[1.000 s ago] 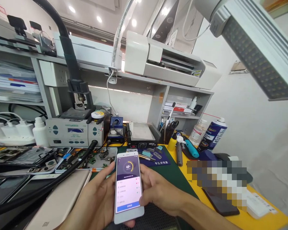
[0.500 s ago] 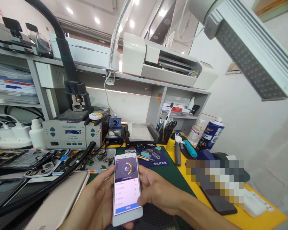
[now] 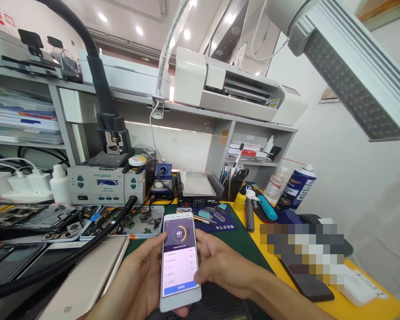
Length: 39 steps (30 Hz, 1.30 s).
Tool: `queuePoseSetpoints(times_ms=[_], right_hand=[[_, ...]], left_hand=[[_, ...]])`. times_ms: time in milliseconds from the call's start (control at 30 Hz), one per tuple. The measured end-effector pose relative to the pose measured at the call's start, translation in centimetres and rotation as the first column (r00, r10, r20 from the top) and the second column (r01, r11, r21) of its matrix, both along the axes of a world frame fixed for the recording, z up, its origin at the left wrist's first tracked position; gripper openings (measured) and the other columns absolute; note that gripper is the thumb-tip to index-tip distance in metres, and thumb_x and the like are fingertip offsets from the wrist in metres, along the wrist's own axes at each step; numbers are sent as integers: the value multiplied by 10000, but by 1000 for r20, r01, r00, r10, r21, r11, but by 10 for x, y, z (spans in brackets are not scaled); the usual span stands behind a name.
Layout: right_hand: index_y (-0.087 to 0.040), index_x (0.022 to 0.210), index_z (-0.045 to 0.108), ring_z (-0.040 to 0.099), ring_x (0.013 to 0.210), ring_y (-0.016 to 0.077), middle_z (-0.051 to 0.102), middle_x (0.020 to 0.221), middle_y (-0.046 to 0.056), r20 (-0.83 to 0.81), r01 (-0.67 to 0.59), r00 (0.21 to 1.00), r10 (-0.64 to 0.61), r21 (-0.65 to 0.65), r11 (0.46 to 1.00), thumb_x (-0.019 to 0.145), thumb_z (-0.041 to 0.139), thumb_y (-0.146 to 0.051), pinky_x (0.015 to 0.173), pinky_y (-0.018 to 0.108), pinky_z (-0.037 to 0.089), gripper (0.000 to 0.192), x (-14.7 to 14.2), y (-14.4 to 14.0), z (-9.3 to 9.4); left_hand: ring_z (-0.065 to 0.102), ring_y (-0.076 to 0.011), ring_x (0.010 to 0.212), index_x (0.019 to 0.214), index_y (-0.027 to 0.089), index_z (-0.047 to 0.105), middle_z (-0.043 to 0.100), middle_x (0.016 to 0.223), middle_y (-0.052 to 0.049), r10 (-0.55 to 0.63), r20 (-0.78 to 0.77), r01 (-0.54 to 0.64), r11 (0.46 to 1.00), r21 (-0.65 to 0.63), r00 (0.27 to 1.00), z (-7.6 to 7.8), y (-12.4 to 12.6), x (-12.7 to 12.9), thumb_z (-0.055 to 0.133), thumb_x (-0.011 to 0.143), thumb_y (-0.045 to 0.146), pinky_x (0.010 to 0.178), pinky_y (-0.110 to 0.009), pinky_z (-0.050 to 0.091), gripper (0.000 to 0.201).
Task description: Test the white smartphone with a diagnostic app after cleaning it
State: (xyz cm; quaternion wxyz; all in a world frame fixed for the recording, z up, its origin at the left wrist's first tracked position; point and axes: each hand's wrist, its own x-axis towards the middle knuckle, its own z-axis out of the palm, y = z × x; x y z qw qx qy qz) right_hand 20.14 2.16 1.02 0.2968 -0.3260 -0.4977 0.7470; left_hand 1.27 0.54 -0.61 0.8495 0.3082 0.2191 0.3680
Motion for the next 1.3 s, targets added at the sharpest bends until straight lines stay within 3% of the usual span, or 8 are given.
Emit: queuePoseSetpoints(times_ms=[167, 367, 700, 1300], right_hand=[[-216, 1287, 560, 672, 899, 195, 691, 1085, 39, 0, 5, 1000, -5, -7, 1000, 536, 710, -9, 670, 257, 507, 793, 0, 0, 1], [-195, 1195, 580, 653, 848, 162, 688, 1025, 25, 11, 29, 1000, -28, -31, 999, 529, 698, -13, 624, 220, 499, 700, -1, -1, 5], [-193, 1242, 575, 656, 828, 150, 699, 1029, 31, 23, 29, 999, -28, -31, 999, 544, 687, -10, 602, 208, 495, 730, 0, -4, 8], [-182, 1147, 608, 662, 778, 167, 720, 971, 41, 22, 38, 999, -38, -29, 999, 556, 658, -58, 611, 240, 501, 606, -4, -5, 9]], left_hand=[[675, -321, 850, 1409, 168, 515, 707, 1137, -150, 0, -14, 0, 1000, -9, 1000, -4, 1, 1, 448, 965, 536, 618, -426, 559, 580], [674, -330, 867, 1417, 198, 505, 694, 1170, -128, -8, 3, 8, 1000, -1, 1000, -3, 1, 3, 430, 972, 483, 618, -426, 554, 533], [664, -338, 876, 1386, 167, 517, 692, 1157, -143, 5, -26, -6, 1000, -13, 1000, -2, 0, 2, 450, 957, 474, 629, -444, 551, 531], [682, -327, 879, 1376, 147, 487, 713, 1117, -151, -3, -31, 2, 1000, -24, 1000, -7, 1, 2, 454, 956, 437, 640, -432, 556, 512]])
